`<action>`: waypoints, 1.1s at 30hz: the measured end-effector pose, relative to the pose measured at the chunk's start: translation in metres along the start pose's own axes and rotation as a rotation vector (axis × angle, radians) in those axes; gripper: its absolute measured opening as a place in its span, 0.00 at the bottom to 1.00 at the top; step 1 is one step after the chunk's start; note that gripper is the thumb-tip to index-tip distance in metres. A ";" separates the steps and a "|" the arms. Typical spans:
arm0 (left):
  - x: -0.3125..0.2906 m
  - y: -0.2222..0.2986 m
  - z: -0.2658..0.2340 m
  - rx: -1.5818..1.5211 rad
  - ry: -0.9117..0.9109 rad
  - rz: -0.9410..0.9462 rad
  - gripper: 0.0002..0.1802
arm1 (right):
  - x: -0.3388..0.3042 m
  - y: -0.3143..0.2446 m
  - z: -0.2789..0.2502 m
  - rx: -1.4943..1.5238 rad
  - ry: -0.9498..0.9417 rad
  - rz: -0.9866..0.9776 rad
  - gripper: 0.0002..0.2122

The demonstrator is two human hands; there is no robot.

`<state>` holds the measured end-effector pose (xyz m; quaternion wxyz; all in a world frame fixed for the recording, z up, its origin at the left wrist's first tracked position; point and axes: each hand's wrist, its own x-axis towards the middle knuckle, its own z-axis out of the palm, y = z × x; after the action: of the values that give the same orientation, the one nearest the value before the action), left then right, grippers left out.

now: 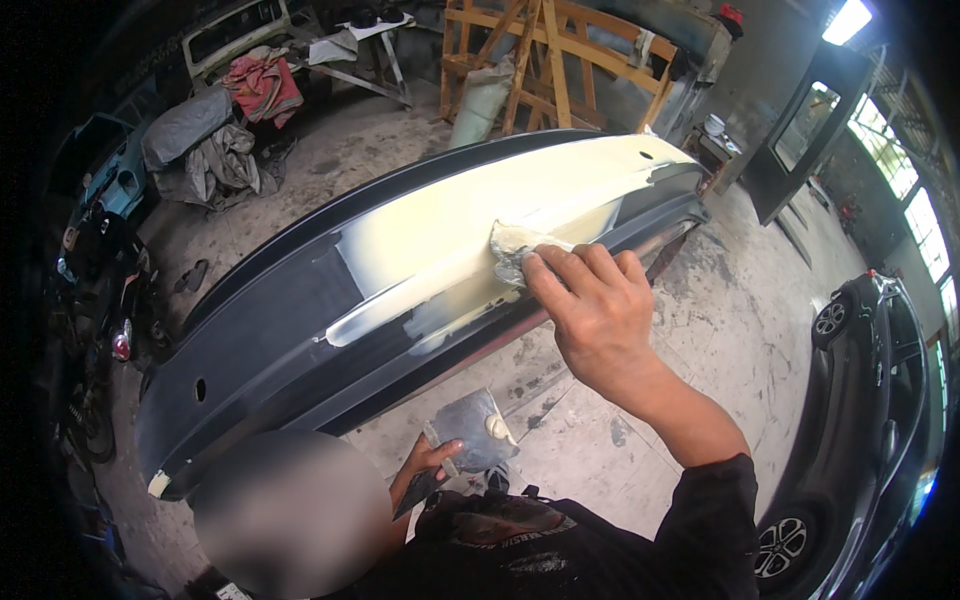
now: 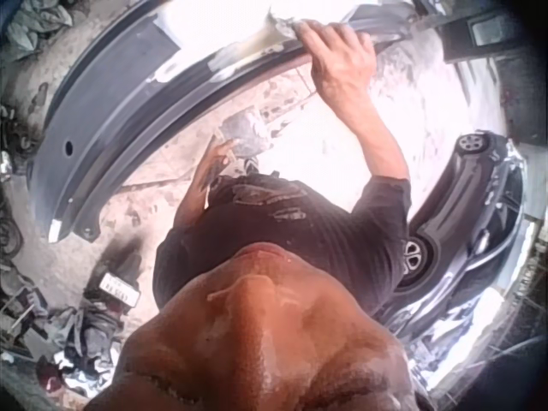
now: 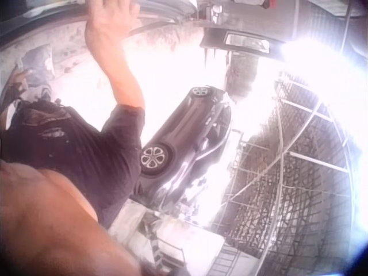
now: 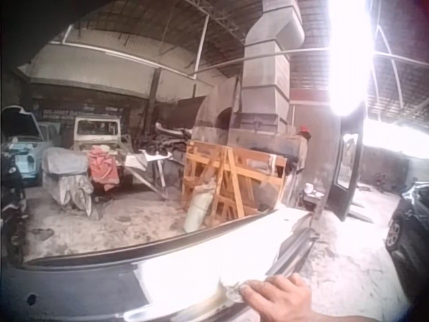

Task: The person applies body filler to a car bumper using a spreader and a putty knife, then smooths the surface with sandpaper.

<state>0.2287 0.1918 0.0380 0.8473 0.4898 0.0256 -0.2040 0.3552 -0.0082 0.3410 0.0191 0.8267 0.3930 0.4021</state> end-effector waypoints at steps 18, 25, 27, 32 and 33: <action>0.010 -0.007 -0.003 0.077 -0.044 0.042 0.23 | -0.011 0.014 0.009 -0.037 0.073 0.025 0.15; 0.007 0.000 0.002 0.041 -0.057 0.023 0.22 | -0.016 0.020 0.010 -0.065 0.083 0.049 0.15; 0.006 0.001 0.004 0.041 -0.041 0.023 0.22 | -0.017 0.021 0.010 -0.081 0.077 0.066 0.15; 0.006 -0.005 0.001 0.052 -0.005 0.007 0.21 | -0.021 0.032 0.012 -0.121 0.106 0.124 0.15; 0.007 -0.004 0.001 0.059 0.006 0.010 0.21 | -0.021 0.036 0.010 -0.134 0.117 0.136 0.15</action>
<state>0.2337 0.1864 0.0333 0.8333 0.5154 0.0199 -0.1990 0.3769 -0.0444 0.3328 0.0241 0.8235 0.3087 0.4753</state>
